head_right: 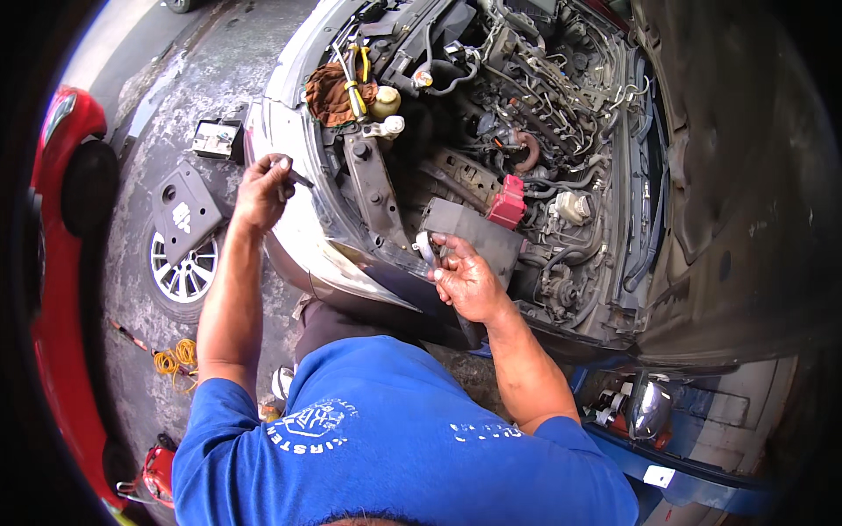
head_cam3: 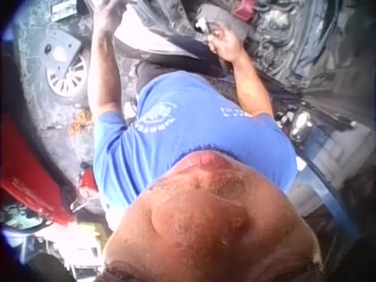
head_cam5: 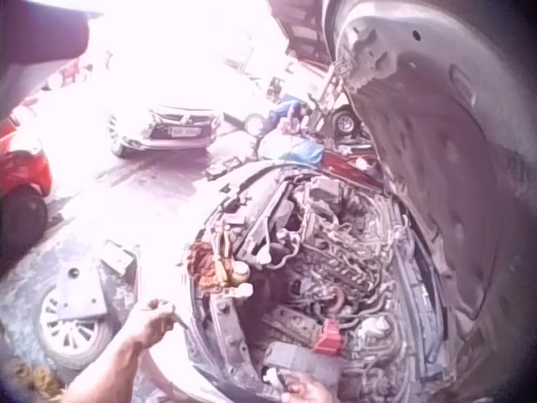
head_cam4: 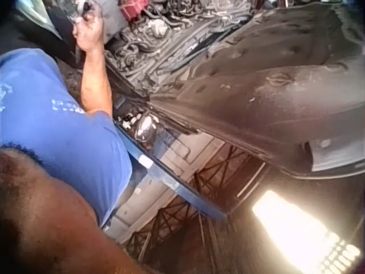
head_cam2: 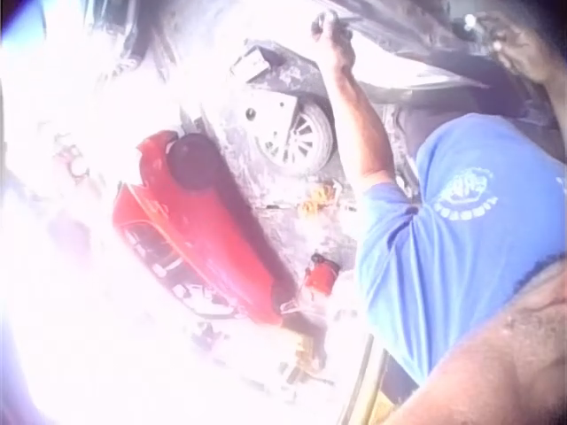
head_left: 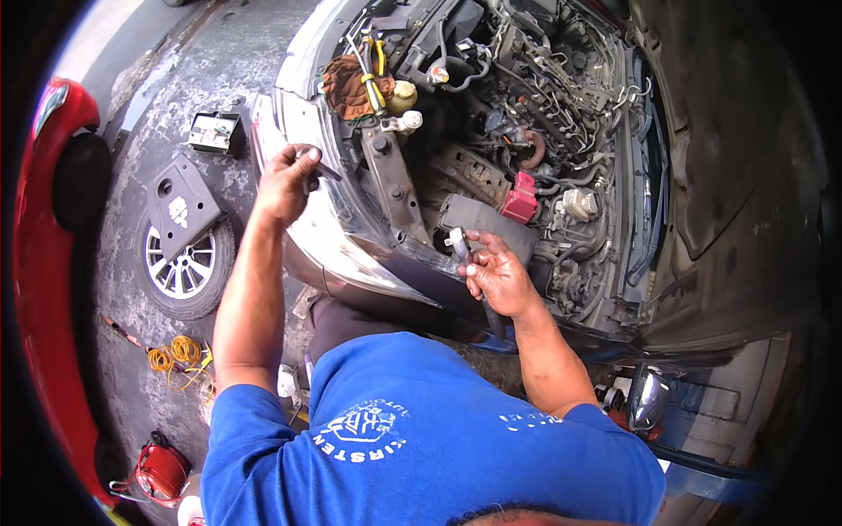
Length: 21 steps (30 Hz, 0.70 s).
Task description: The recorder uses tools to work on components within a car's engine bay, including using a socket wrench and a metal rod for leverage.
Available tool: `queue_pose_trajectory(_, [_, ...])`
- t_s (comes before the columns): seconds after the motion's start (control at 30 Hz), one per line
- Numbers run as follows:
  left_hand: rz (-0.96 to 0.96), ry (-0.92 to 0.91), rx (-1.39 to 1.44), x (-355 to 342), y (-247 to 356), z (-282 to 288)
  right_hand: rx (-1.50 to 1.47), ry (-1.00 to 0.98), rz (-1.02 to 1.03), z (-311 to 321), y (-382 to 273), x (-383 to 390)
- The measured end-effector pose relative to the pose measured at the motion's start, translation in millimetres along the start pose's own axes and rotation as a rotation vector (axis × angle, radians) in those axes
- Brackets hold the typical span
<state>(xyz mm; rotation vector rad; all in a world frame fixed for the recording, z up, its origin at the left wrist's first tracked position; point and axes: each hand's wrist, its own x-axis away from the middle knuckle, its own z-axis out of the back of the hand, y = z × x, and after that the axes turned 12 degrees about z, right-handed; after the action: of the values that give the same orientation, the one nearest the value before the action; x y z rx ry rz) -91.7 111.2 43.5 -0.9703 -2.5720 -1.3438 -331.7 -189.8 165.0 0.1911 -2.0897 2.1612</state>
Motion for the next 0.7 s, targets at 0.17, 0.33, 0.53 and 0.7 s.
queue_pose_trajectory(0.17, [0.247,0.018,0.373,69,-47,-67,0.019,-0.127,0.120,-9,-10,-4])
queue_pose_trajectory(0.33, [0.148,-0.074,-0.578,109,-40,-126,0.046,-0.157,0.241,-14,-32,-5])
queue_pose_trajectory(0.53, [-0.007,-0.130,-1.144,132,-23,-172,0.095,-0.224,0.311,-13,-51,10])
queue_pose_trajectory(0.7, [0.005,-0.390,-1.060,132,-34,-184,0.106,-0.305,0.357,4,-42,36])
